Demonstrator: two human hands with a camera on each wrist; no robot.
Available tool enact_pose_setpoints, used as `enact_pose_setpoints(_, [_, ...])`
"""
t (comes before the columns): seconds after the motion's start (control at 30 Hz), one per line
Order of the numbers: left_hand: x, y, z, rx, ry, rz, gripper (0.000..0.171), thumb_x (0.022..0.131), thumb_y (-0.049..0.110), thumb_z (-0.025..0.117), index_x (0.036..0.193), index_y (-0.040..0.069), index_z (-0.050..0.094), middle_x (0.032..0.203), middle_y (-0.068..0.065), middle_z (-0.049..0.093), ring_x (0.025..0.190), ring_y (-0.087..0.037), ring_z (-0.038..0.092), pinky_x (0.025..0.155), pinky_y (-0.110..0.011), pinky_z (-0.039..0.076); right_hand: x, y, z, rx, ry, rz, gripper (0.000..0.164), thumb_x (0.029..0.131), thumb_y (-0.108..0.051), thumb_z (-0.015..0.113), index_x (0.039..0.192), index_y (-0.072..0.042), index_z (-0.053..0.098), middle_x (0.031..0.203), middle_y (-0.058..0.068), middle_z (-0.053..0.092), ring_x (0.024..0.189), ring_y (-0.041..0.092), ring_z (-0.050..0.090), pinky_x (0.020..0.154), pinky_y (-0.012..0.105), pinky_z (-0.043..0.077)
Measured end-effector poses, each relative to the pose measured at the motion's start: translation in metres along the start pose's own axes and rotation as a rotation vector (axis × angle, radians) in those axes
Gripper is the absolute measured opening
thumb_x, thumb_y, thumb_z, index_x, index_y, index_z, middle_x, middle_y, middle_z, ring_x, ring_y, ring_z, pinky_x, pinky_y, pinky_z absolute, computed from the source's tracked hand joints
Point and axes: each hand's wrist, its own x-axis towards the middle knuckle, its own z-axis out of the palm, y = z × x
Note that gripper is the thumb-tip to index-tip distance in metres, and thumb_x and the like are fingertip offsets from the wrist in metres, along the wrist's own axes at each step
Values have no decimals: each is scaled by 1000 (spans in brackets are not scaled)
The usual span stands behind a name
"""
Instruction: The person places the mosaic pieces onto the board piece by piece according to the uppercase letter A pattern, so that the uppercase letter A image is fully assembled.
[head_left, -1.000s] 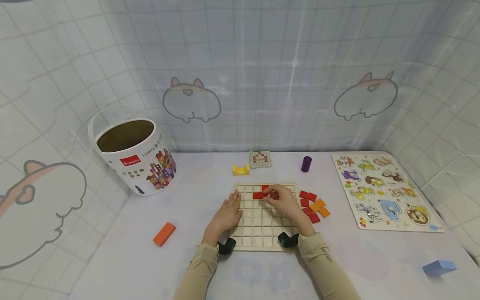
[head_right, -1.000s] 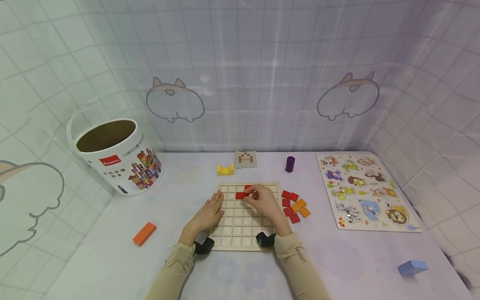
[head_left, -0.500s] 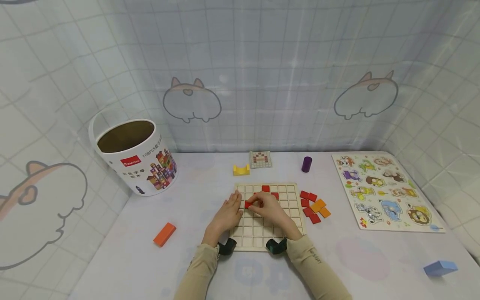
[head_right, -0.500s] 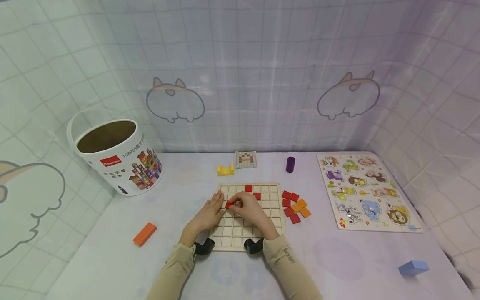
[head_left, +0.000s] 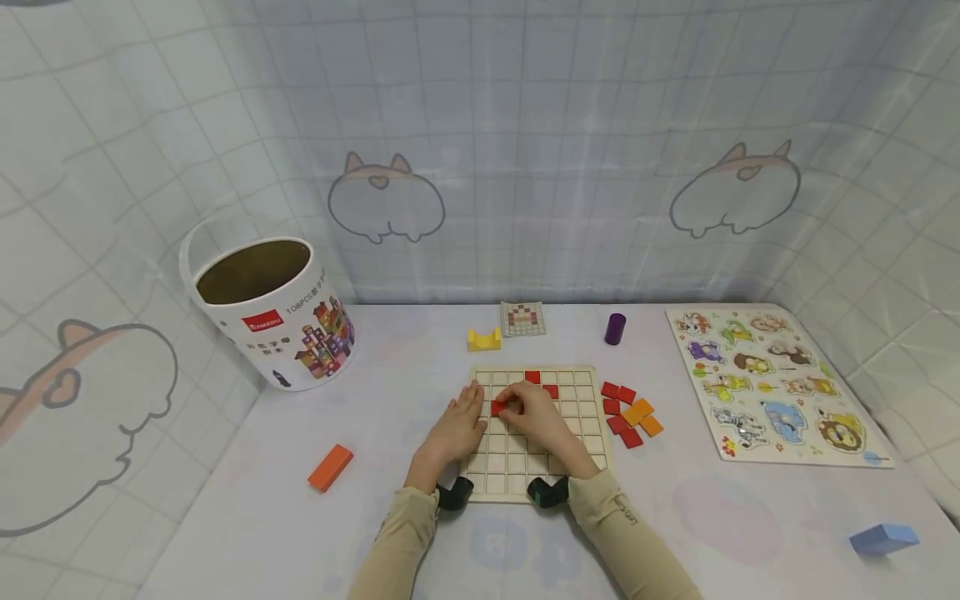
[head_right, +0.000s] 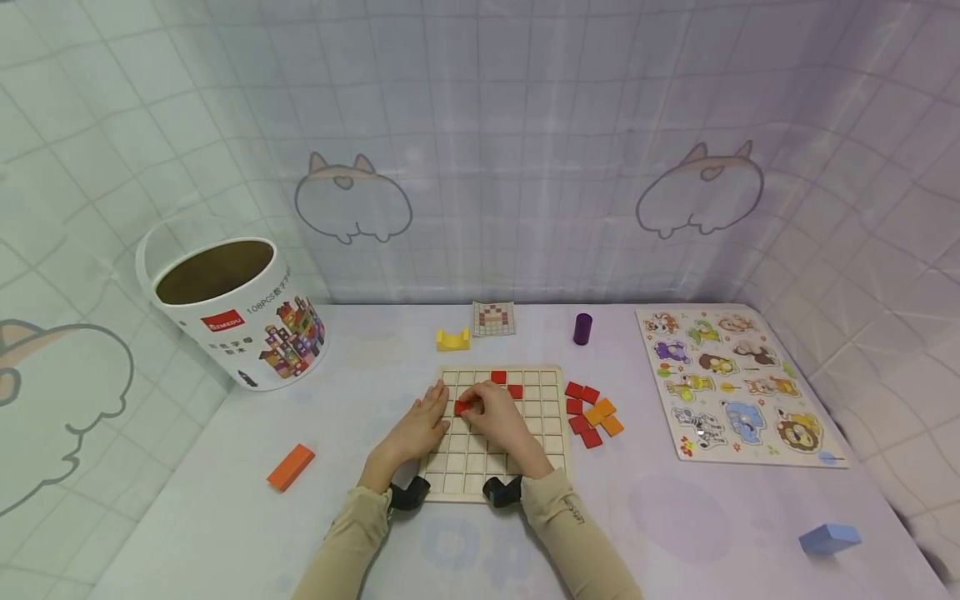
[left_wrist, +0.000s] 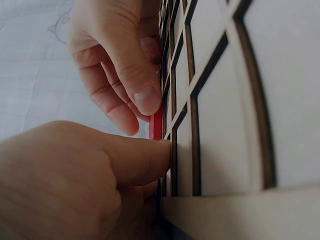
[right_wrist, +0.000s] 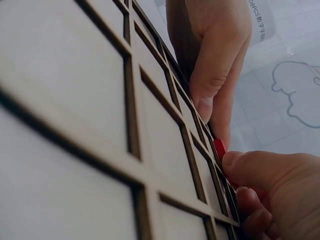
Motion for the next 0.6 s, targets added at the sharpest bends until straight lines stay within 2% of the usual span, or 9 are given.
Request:
enact_pose_setpoints(0.13, [0,1,1,-7,1,-5,59,103,21,42,152,-3,21,163,-17,12,151,-34,13,122,-51,16,1,0,2,-5,1,25,17,83,-5,74,99,-8,71,91,3,65,71,8,50,64,17,43])
enact_pose_setpoints(0.6, [-1,0,0,-9,8,7,59,102,19,42,152,-5,22,162,-19,12,150,-35,14,122,-52,17,1,0,2,-17,12,16,23,82,-3,74,105,-5,69,94,5,66,71,7,50,63,18,43])
